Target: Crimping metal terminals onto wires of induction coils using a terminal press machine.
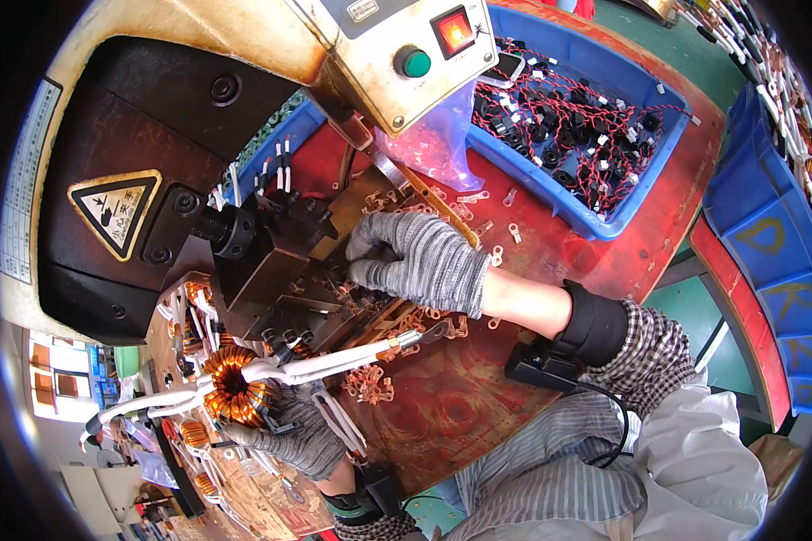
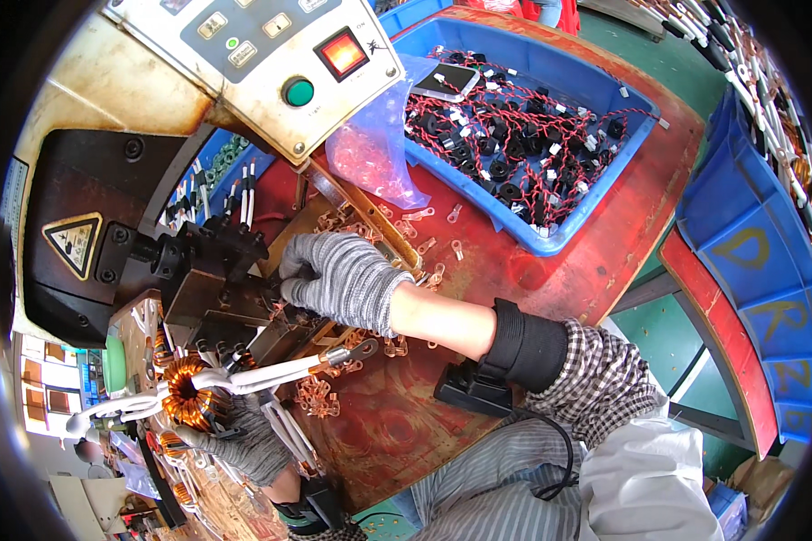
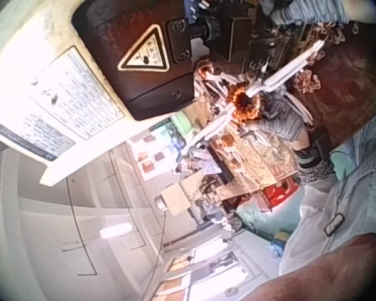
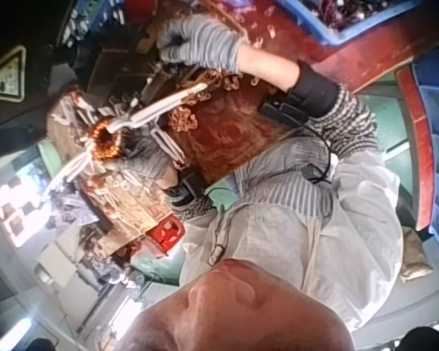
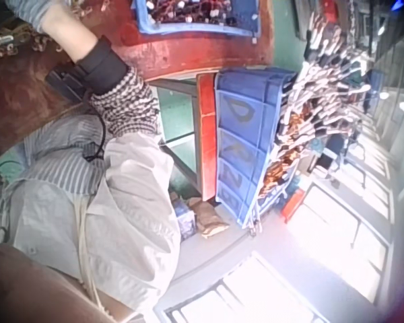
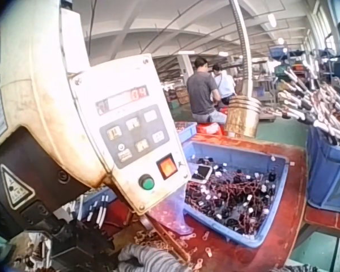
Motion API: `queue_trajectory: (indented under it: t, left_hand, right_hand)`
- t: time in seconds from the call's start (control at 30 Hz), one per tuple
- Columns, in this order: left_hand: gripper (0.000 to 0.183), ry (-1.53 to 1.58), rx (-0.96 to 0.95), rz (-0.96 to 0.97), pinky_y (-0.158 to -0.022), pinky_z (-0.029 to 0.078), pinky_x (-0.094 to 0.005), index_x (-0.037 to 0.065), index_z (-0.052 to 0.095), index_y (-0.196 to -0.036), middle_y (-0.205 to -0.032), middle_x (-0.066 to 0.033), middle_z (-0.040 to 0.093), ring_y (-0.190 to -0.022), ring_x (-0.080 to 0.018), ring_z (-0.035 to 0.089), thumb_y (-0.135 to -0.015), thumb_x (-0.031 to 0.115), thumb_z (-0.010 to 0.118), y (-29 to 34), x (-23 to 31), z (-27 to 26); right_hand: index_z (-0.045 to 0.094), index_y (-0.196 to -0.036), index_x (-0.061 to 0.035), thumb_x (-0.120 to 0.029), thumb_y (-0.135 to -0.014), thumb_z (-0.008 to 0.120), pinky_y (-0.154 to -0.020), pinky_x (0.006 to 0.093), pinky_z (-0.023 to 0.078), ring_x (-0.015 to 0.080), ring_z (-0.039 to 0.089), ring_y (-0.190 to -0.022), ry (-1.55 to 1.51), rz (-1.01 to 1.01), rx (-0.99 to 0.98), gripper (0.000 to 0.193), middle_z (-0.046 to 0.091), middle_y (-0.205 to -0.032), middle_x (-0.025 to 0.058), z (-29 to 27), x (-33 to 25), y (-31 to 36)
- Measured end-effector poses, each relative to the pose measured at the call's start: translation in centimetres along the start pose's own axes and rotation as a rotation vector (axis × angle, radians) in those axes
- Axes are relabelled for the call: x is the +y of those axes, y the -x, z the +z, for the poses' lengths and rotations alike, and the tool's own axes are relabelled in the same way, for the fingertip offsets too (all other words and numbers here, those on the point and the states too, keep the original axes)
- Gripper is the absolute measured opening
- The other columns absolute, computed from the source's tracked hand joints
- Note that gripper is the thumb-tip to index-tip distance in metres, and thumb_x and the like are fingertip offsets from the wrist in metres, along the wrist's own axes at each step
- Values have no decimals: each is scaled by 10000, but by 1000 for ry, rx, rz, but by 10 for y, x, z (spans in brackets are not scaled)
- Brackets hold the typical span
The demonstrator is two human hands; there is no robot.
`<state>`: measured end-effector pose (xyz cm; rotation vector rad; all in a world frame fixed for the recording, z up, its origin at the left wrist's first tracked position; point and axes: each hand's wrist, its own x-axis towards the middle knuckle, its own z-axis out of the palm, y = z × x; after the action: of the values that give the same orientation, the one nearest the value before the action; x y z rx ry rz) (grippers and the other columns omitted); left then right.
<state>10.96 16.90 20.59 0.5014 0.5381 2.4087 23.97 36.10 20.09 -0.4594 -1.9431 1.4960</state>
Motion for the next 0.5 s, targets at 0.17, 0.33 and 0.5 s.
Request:
queue_trajectory:
  t: [0.17,0.33,0.5]
  left_hand:
    - [710,-77,16,3,-947,363,-376,-3,353,-1222,-1130,-142,456,-1044,-244,454,-727,423,630,0,1,-2]
    - [709,-50,29,11,-945,358,-387,11,354,-1226,-1132,-130,459,-1047,-244,455,-728,439,622,0,1,1]
    - [712,15,-81,-36,-942,345,-434,45,368,-1233,-1175,-121,448,-1056,-262,451,-729,496,589,3,4,-11]
  right_hand:
    - [563,-864,-17,-102,-768,603,-662,253,444,99,532,-716,14,-77,117,134,580,-744,43,-6,7,1]
    - [549,-839,1,-115,-759,601,-632,264,437,123,516,-667,-155,-83,192,150,559,-713,48,-10,9,0]
    - [561,-807,1,-126,-739,607,-564,284,430,131,494,-583,-220,-19,201,150,536,-639,41,-22,-4,4]
